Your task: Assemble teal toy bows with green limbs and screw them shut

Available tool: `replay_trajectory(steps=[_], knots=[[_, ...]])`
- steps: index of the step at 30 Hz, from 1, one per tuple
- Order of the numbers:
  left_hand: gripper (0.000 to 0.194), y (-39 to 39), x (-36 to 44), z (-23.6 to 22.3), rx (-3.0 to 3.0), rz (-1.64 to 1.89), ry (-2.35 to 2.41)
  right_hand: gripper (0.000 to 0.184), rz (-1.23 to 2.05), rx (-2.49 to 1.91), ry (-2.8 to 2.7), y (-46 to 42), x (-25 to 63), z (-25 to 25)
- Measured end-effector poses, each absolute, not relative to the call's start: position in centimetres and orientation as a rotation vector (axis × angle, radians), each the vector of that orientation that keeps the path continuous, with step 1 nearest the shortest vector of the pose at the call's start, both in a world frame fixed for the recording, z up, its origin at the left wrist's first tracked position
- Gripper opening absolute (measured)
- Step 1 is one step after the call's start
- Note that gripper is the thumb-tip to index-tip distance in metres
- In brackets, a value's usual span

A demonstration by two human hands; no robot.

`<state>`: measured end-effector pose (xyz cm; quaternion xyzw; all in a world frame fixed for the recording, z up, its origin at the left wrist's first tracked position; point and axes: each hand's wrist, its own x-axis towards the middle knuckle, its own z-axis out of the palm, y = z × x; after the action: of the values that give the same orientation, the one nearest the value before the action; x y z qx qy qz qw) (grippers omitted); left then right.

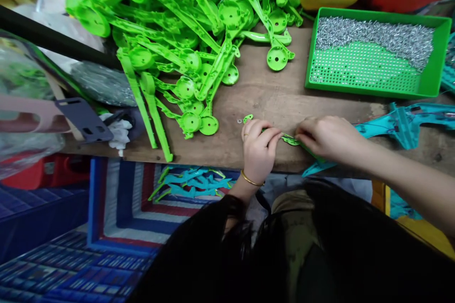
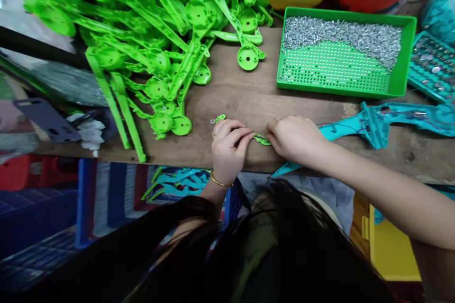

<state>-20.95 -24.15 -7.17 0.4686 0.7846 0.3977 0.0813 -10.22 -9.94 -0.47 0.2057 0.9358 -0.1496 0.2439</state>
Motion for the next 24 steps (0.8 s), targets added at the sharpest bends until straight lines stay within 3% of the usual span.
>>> replay_trajectory(steps=[24], knots=[[0.007,-23.5,-21.5,-7.0,1.48,1.213,2.266,0.033,-0.497,0.643,2.508,-10.1,-9.9,-0.7]])
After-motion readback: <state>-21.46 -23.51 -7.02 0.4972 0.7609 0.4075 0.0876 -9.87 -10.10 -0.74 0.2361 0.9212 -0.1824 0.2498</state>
